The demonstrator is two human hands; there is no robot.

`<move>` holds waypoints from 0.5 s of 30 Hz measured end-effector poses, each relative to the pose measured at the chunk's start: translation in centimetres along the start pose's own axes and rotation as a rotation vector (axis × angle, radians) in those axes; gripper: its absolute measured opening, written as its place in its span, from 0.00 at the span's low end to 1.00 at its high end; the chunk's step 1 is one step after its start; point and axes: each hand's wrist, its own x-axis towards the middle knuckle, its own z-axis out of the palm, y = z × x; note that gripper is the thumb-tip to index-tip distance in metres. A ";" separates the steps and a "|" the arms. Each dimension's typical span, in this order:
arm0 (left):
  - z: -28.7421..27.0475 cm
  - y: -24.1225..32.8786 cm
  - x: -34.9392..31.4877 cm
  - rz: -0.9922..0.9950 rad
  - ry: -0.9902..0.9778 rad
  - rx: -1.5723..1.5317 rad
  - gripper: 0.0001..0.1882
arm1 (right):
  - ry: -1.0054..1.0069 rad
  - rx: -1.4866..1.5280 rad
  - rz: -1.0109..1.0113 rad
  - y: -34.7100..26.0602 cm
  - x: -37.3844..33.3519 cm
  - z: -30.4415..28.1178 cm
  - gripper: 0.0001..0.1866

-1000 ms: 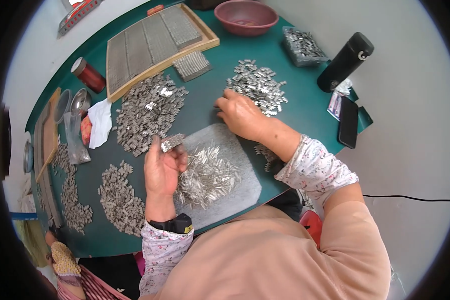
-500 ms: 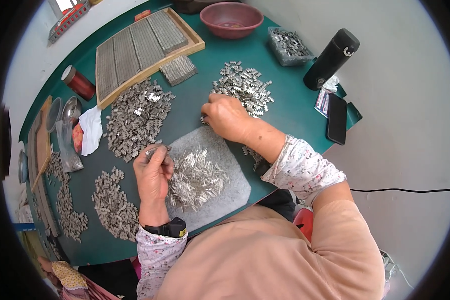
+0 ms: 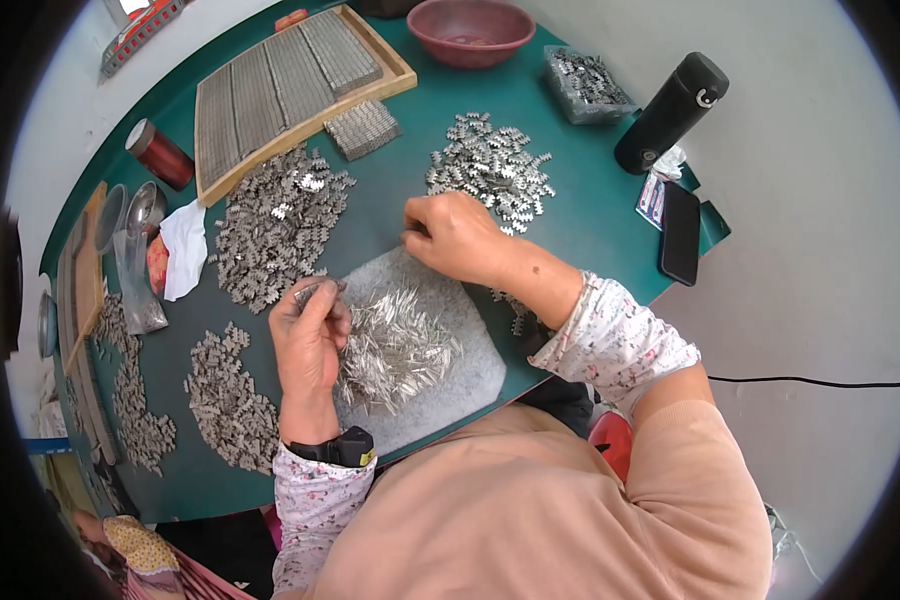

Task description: Sorting and arranging small metal hardware components on a workbench.

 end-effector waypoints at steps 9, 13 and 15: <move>-0.1 -0.3 0.1 -0.017 -0.012 0.043 0.07 | 0.073 -0.250 -0.039 -0.3 -2.2 -0.2 0.06; 0.1 -0.3 0.0 -0.026 -0.022 0.058 0.07 | 0.030 -0.236 -0.180 -0.5 -2.7 0.7 0.06; 0.1 -0.3 -0.1 -0.027 -0.023 0.068 0.07 | -0.007 -0.299 -0.245 0.1 -2.8 1.8 0.07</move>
